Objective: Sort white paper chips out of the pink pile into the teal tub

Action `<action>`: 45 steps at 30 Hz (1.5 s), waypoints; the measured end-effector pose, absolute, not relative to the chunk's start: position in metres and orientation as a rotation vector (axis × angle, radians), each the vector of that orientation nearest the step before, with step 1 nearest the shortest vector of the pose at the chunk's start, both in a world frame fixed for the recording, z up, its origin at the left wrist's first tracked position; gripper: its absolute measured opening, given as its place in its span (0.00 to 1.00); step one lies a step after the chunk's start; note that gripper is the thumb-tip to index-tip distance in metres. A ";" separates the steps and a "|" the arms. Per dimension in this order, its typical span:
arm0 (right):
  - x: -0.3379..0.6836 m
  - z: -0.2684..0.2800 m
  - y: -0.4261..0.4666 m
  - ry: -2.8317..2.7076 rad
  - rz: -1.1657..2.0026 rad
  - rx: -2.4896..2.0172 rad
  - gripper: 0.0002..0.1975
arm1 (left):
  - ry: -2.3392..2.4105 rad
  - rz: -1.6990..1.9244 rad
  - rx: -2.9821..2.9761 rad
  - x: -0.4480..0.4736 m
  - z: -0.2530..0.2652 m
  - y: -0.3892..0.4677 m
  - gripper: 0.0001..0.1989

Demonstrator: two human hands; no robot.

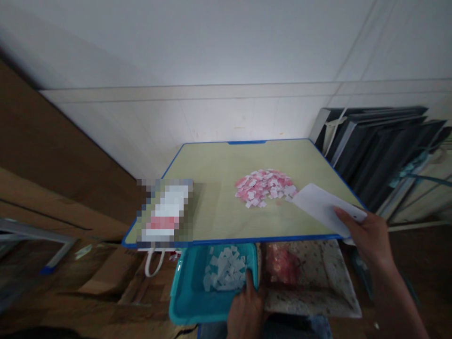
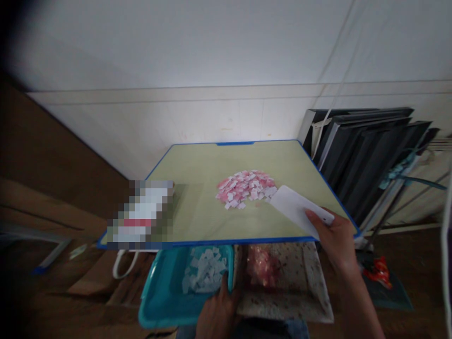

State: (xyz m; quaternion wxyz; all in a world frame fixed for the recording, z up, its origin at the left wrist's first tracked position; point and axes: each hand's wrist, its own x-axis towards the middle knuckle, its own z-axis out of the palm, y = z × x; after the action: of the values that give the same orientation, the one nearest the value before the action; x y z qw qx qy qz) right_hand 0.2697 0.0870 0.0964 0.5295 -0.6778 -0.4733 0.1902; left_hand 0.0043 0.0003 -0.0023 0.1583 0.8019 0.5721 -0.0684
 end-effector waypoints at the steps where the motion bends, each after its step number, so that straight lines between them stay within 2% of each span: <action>1: 0.269 0.098 0.090 -1.167 0.452 -1.629 0.14 | 1.637 -0.194 2.288 0.004 -0.002 0.001 0.41; 9: 0.249 0.095 0.121 -1.421 0.483 -1.590 0.16 | 1.618 -0.260 2.266 0.004 -0.003 0.003 0.42; 20: 0.248 0.102 0.151 -1.769 0.712 -1.353 0.16 | 1.655 -0.337 2.217 0.006 -0.007 0.004 0.39; 33: 0.275 0.119 0.123 -1.994 0.971 -1.174 0.16 | 1.640 -0.350 2.169 0.005 -0.002 0.006 0.38; 39: 0.282 0.131 0.109 -2.042 0.854 -1.249 0.13 | 1.611 -0.334 2.194 0.004 -0.003 0.007 0.32; 45: 0.262 0.134 0.122 -2.063 0.755 -1.269 0.14 | 1.604 -0.337 2.170 0.004 0.001 0.008 0.36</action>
State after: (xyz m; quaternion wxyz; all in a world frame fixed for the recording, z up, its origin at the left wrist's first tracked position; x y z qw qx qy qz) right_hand 0.2616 0.1220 0.1338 0.2976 -0.4776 -0.7762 0.2841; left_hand 0.0045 0.0075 0.0012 0.2096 0.7803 0.5767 -0.1212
